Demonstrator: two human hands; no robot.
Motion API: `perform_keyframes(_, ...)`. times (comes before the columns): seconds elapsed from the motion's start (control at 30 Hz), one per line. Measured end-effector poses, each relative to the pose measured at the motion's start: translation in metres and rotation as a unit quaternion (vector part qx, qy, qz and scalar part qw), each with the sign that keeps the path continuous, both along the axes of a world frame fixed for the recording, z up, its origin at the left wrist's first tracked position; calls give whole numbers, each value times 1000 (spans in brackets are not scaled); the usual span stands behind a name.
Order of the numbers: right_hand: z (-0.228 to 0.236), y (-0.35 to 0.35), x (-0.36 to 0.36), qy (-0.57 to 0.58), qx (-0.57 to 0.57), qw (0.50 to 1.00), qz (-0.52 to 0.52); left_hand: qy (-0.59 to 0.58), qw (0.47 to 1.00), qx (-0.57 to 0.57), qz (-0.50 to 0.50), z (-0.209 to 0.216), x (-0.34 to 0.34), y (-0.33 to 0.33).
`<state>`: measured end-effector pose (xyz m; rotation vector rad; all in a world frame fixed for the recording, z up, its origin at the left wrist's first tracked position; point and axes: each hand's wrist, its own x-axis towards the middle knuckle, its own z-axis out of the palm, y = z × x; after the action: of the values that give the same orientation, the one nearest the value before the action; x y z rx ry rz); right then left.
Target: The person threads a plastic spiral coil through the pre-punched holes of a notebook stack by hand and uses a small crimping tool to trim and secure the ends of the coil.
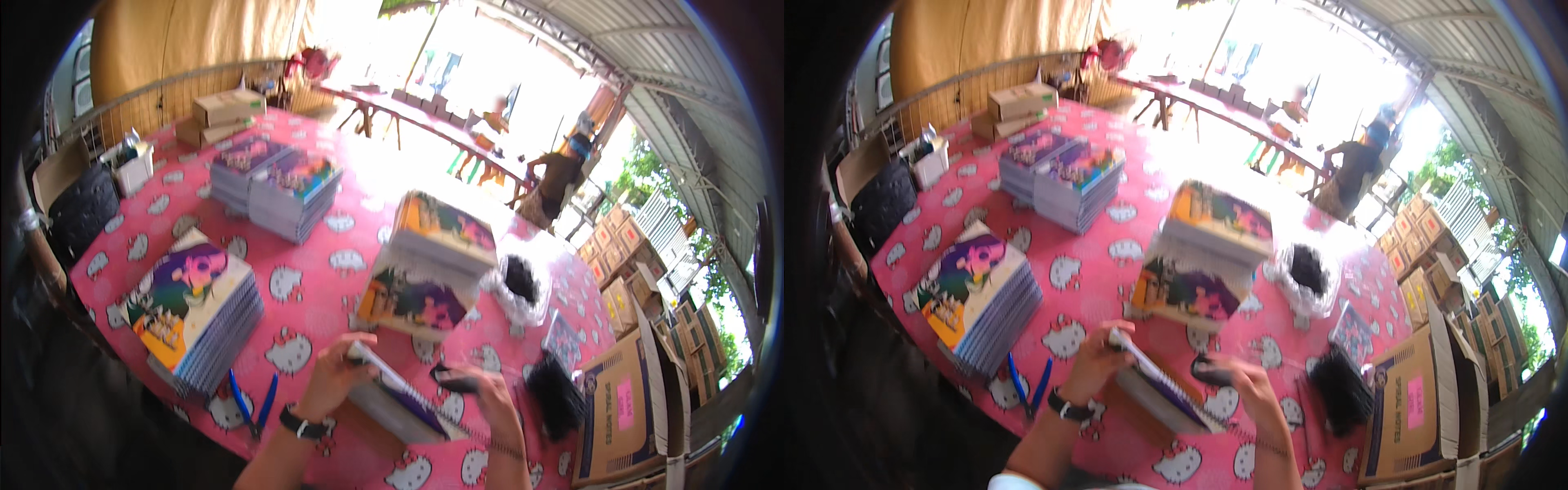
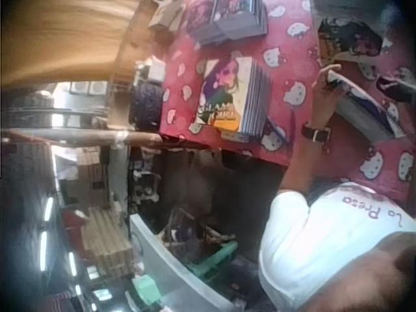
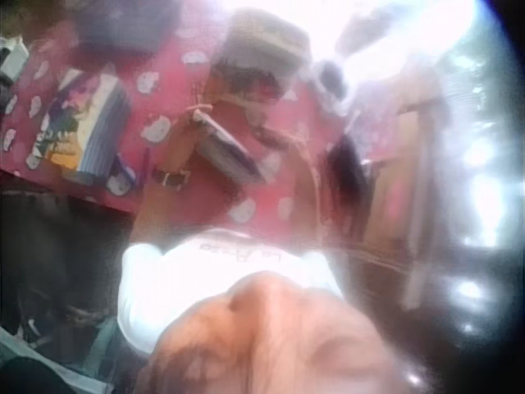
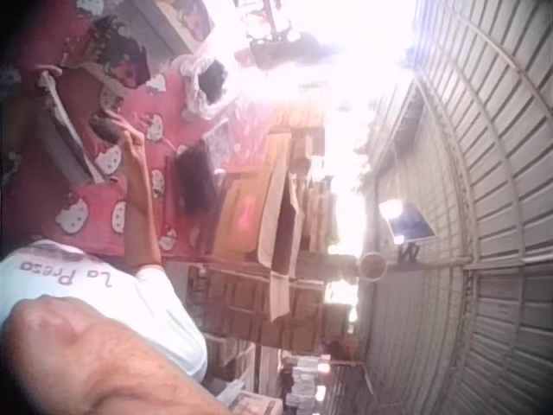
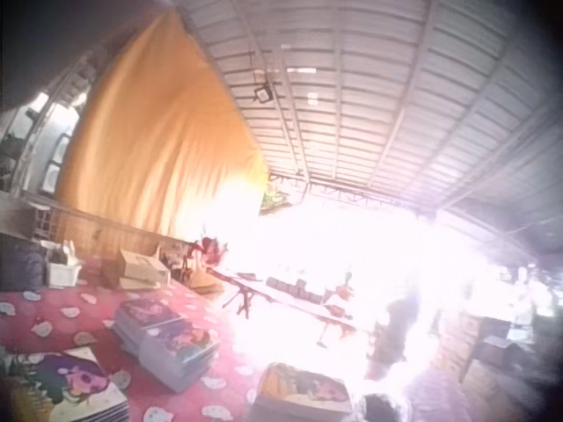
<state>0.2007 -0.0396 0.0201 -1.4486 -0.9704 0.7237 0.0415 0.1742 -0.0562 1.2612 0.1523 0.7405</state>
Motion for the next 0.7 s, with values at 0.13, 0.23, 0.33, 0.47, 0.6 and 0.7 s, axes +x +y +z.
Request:
perform_keyframes(0.13, 2, 14, -12, -131, -114, 984, 27, -28, 996, -80, -29, 6, 0, -4)
perform_keyframes(0.23, -5, 18, -2, -79, -83, 993, -3, -14, 997, -72, -16, 9, -1, -8)
perform_keyframes(0.33, 0, 25, -17, -38, -30, 997, 60, -27, 989, -139, -33, 7, -1, -6)
perform_keyframes(0.47, -14, 34, 3, -95, -57, 993, 36, -44, 985, -157, -55, 9, 0, -1)
perform_keyframes(0.6, -10, 39, -2, -111, -25, 989, 98, -60, 978, -187, -77, 0, 2, -2)
perform_keyframes(0.7, -20, 40, 4, -60, -21, 997, 48, -44, 977, -193, -78, -4, -3, -4)
